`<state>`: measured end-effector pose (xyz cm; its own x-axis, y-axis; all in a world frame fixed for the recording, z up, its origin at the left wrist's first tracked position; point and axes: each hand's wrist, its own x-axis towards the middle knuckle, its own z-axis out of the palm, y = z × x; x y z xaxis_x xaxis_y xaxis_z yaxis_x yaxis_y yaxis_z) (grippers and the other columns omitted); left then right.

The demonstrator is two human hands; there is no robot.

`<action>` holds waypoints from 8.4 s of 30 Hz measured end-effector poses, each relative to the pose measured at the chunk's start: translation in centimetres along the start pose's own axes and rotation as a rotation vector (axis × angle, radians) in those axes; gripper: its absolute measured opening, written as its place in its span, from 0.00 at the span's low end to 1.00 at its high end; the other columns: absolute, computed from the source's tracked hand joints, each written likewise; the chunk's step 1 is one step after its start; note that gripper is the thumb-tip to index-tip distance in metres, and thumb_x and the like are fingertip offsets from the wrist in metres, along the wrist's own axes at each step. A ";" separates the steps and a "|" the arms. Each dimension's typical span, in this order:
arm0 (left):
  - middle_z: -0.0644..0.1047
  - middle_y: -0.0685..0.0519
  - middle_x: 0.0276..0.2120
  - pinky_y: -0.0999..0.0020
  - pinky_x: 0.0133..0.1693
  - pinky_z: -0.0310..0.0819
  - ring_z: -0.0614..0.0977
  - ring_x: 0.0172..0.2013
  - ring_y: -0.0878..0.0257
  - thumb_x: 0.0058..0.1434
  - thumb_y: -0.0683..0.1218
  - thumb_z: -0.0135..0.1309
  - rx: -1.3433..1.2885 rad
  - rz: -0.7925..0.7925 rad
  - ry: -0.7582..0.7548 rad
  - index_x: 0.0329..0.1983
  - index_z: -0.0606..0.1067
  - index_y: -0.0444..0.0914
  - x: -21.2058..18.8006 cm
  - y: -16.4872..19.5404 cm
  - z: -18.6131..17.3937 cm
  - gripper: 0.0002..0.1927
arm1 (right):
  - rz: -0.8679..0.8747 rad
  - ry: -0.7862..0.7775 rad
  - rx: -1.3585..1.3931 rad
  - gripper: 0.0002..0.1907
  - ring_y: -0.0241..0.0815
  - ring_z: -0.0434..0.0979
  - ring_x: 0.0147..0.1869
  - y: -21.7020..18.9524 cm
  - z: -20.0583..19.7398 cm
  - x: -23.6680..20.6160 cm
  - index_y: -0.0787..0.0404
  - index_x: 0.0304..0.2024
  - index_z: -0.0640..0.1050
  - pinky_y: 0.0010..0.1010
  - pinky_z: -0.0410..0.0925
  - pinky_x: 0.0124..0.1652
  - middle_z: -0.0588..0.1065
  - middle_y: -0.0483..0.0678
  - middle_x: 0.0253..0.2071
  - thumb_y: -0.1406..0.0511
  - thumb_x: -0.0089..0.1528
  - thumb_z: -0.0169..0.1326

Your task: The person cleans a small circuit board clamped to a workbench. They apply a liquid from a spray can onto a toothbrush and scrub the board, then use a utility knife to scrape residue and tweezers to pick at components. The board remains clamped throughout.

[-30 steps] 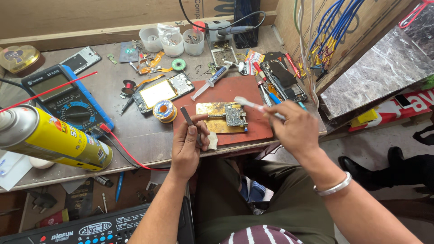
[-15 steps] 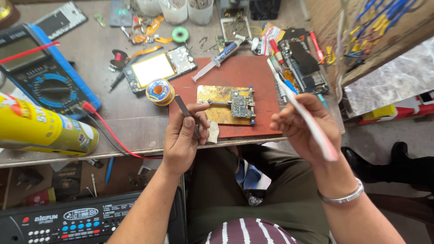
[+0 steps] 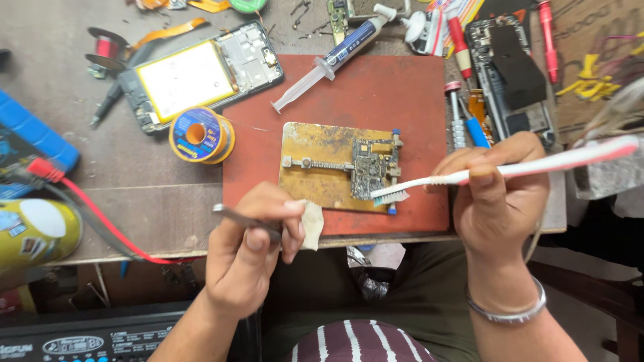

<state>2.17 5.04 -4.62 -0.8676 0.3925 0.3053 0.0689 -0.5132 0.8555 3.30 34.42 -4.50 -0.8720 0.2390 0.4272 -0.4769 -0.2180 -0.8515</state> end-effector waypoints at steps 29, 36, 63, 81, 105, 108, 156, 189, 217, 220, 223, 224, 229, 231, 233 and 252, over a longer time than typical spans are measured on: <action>0.73 0.47 0.38 0.73 0.35 0.70 0.72 0.33 0.65 0.82 0.54 0.42 0.048 -0.033 -0.018 0.58 0.74 0.38 0.7 0.1 -0.2 0.17 | -0.020 0.036 -0.402 0.13 0.48 0.83 0.37 0.1 -0.4 -0.9 0.65 0.44 0.69 0.32 0.76 0.41 0.77 0.59 0.34 0.70 0.74 0.63; 0.73 0.47 0.37 0.71 0.35 0.70 0.72 0.33 0.65 0.80 0.54 0.42 0.058 -0.047 -0.014 0.56 0.74 0.37 0.7 0.1 -0.3 0.17 | 0.023 0.067 -0.400 0.12 0.47 0.83 0.36 -0.2 0.3 -0.7 0.66 0.45 0.69 0.33 0.79 0.42 0.77 0.59 0.33 0.71 0.72 0.62; 0.74 0.47 0.39 0.74 0.35 0.71 0.73 0.34 0.65 0.84 0.54 0.42 0.040 -0.040 -0.037 0.60 0.75 0.38 0.3 -0.1 -0.7 0.17 | 0.073 0.046 -0.296 0.12 0.46 0.81 0.35 -0.1 0.1 -0.4 0.65 0.44 0.68 0.34 0.78 0.42 0.77 0.58 0.33 0.72 0.70 0.61; 0.74 0.47 0.38 0.74 0.34 0.70 0.73 0.33 0.66 0.83 0.54 0.42 0.028 -0.025 -0.031 0.60 0.75 0.38 0.4 -0.2 -0.6 0.17 | 0.009 0.052 -0.405 0.13 0.45 0.82 0.37 -0.1 0.0 -0.6 0.64 0.45 0.67 0.32 0.78 0.43 0.77 0.58 0.35 0.72 0.71 0.61; 0.74 0.47 0.39 0.74 0.34 0.70 0.73 0.34 0.65 0.83 0.53 0.43 0.009 -0.032 -0.024 0.60 0.75 0.38 0.3 -0.2 -0.5 0.17 | -0.016 0.020 -0.408 0.12 0.46 0.83 0.38 -0.3 0.2 -0.7 0.64 0.46 0.69 0.32 0.78 0.44 0.77 0.57 0.35 0.71 0.71 0.62; 0.74 0.47 0.39 0.74 0.34 0.70 0.73 0.34 0.65 0.83 0.53 0.43 0.016 -0.031 -0.025 0.60 0.75 0.38 0.4 -0.3 -0.5 0.17 | 0.012 0.041 -0.389 0.11 0.45 0.83 0.36 -0.3 0.3 -0.8 0.64 0.44 0.69 0.31 0.77 0.40 0.77 0.56 0.33 0.70 0.69 0.61; 0.71 0.54 0.40 0.75 0.38 0.66 0.70 0.36 0.71 0.80 0.50 0.40 -0.034 0.013 -0.056 0.65 0.68 0.31 0.8 0.1 0.5 0.20 | 0.031 0.008 -0.232 0.08 0.36 0.79 0.35 -0.4 0.8 0.4 0.64 0.40 0.68 0.26 0.74 0.37 0.78 0.53 0.34 0.72 0.67 0.56; 0.72 0.54 0.34 0.72 0.39 0.72 0.73 0.33 0.68 0.80 0.53 0.36 0.314 0.387 0.102 0.56 0.72 0.34 -3.0 4.9 6.4 0.20 | -0.095 -0.065 -0.096 0.08 0.37 0.78 0.34 -9.4 7.5 -1.3 0.64 0.40 0.69 0.28 0.74 0.36 0.78 0.52 0.33 0.69 0.69 0.56; 0.73 0.53 0.33 0.72 0.38 0.71 0.73 0.33 0.68 0.80 0.54 0.36 0.227 0.360 0.280 0.51 0.72 0.36 -1.5 2.0 5.5 0.19 | 0.071 -0.017 0.107 0.06 0.38 0.79 0.36 -4.3 2.5 1.1 0.64 0.44 0.71 0.28 0.74 0.38 0.79 0.53 0.37 0.68 0.69 0.54; 0.73 0.54 0.32 0.73 0.36 0.71 0.73 0.31 0.69 0.80 0.55 0.36 0.310 0.378 0.285 0.50 0.72 0.37 -1.7 1.8 5.6 0.20 | 0.078 -0.016 0.100 0.06 0.39 0.79 0.36 -4.2 2.2 0.8 0.64 0.44 0.71 0.29 0.74 0.38 0.78 0.53 0.36 0.68 0.70 0.54; 0.73 0.54 0.33 0.74 0.37 0.70 0.72 0.32 0.69 0.80 0.55 0.36 0.304 0.384 0.251 0.50 0.72 0.37 -2.2 1.5 5.4 0.20 | 0.069 -0.032 0.092 0.06 0.38 0.79 0.36 -4.0 2.1 0.6 0.64 0.44 0.71 0.29 0.74 0.38 0.79 0.53 0.37 0.68 0.70 0.54; 0.73 0.54 0.33 0.74 0.38 0.70 0.72 0.32 0.69 0.80 0.55 0.37 0.288 0.388 0.231 0.51 0.72 0.36 -2.4 1.4 5.3 0.20 | 0.061 -0.036 0.090 0.06 0.38 0.79 0.36 -3.9 2.2 0.6 0.64 0.44 0.71 0.29 0.74 0.39 0.79 0.52 0.37 0.68 0.70 0.54; 0.74 0.55 0.33 0.74 0.38 0.70 0.73 0.33 0.70 0.79 0.52 0.40 0.399 0.381 0.269 0.50 0.73 0.36 -2.8 0.5 4.9 0.16 | 0.026 -0.004 0.037 0.08 0.36 0.79 0.38 -3.3 1.9 0.4 0.66 0.47 0.75 0.28 0.74 0.39 0.79 0.49 0.38 0.66 0.70 0.55; 0.73 0.55 0.33 0.74 0.38 0.70 0.73 0.33 0.70 0.79 0.50 0.41 0.457 0.368 0.281 0.50 0.72 0.36 -2.7 0.0 4.7 0.13 | 0.022 -0.011 0.009 0.09 0.36 0.79 0.38 -2.9 1.6 0.4 0.67 0.47 0.77 0.27 0.74 0.39 0.79 0.50 0.38 0.65 0.70 0.54; 0.73 0.56 0.32 0.74 0.38 0.69 0.72 0.33 0.70 0.79 0.48 0.41 0.482 0.375 0.275 0.51 0.72 0.36 -2.6 -0.4 4.5 0.12 | 0.025 -0.026 -0.008 0.10 0.36 0.79 0.38 -2.5 1.3 0.4 0.67 0.46 0.78 0.27 0.74 0.40 0.80 0.49 0.38 0.64 0.71 0.54; 0.74 0.54 0.33 0.75 0.36 0.66 0.71 0.32 0.70 0.79 0.46 0.41 0.479 0.314 0.168 0.49 0.73 0.35 -2.1 -1.2 2.7 0.11 | 0.150 -0.064 -0.295 0.07 0.33 0.78 0.36 -1.0 0.9 0.3 0.68 0.40 0.76 0.23 0.73 0.39 0.79 0.50 0.35 0.68 0.67 0.58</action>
<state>5.20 6.92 -5.17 -0.8329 0.1316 0.5376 0.5157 -0.1683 0.8401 3.39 33.85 -3.23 -0.9398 0.1627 0.3006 -0.2982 0.0395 -0.9537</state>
